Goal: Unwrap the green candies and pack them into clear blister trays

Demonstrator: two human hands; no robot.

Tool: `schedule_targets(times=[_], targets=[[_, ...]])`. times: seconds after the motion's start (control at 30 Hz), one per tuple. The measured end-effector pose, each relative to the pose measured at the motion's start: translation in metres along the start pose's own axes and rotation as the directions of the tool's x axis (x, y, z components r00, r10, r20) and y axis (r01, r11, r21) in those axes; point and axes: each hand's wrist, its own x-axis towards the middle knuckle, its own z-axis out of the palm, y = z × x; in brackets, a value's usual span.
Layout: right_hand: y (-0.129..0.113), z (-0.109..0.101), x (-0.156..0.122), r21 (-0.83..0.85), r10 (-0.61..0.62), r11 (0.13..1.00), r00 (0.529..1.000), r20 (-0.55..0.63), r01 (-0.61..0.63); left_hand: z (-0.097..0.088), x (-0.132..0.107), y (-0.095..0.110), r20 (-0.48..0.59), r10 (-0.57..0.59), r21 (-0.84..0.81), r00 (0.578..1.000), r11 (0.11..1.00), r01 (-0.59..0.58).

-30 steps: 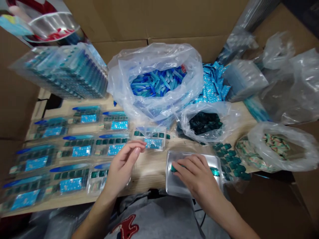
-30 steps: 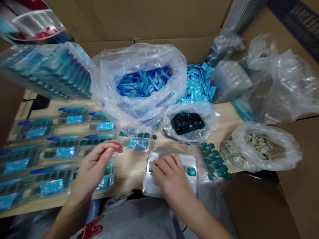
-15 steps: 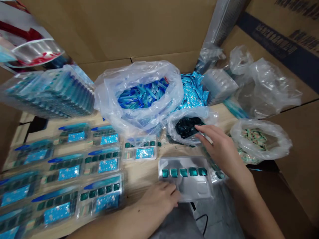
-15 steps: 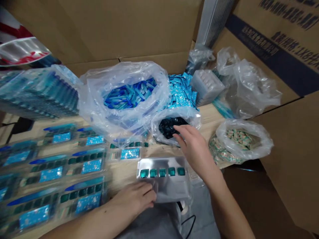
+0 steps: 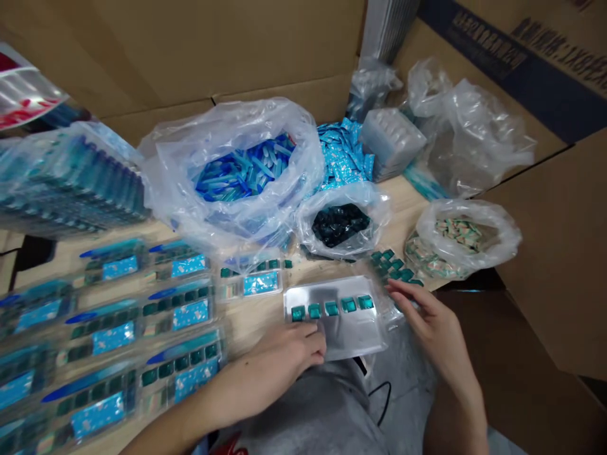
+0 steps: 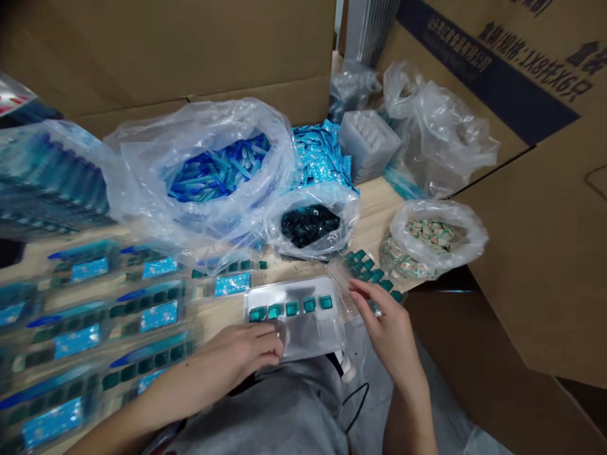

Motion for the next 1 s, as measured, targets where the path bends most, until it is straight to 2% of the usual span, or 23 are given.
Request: schedule_targets(times=[0.07,0.13,0.23,0.33,0.4,0.5,0.6,0.8,0.9,1.0], targets=[[0.004,0.009,-0.01,0.047,0.015,0.999,1.0,0.009,-0.015,0.004,-0.002,0.0,-0.052,0.041,0.058,0.998,0.998,-0.038],[0.006,0.022,-0.021,0.081,0.004,0.997,1.0,0.016,-0.005,0.014,-0.003,0.0,-0.132,0.079,0.187,0.988,0.981,-0.054],[0.005,0.045,-0.037,0.122,-0.016,0.992,1.0,0.002,0.015,0.036,0.002,0.002,-0.235,0.096,0.397,0.967,0.918,0.005],[0.005,0.061,-0.045,0.147,-0.033,0.989,0.999,-0.02,0.035,0.053,0.014,0.002,-0.269,0.13,0.477,0.954,0.879,0.015],[0.006,0.063,-0.046,0.159,-0.041,0.986,0.999,-0.016,0.043,0.057,0.02,0.001,-0.267,0.176,0.507,0.948,0.862,-0.017],[0.009,0.059,-0.048,0.164,-0.04,0.986,0.999,0.019,0.036,0.056,0.016,0.001,-0.255,0.223,0.53,0.941,0.846,-0.057],[0.012,0.059,-0.056,0.164,-0.039,0.986,0.996,0.077,0.025,0.054,-0.001,0.002,-0.263,0.24,0.524,0.934,0.849,-0.071],[0.01,0.08,-0.072,0.159,-0.039,0.987,0.984,0.175,0.011,0.053,-0.028,-0.001,-0.34,0.203,0.466,0.918,0.884,-0.023],[0.004,0.083,-0.069,0.156,-0.044,0.988,0.978,0.205,0.011,0.042,-0.035,0.002,-0.365,0.194,0.432,0.91,0.901,-0.019],[-0.004,0.068,-0.06,0.182,-0.043,0.983,0.967,0.252,-0.003,0.023,-0.044,0.011,-0.346,0.204,0.416,0.916,0.908,-0.046]])
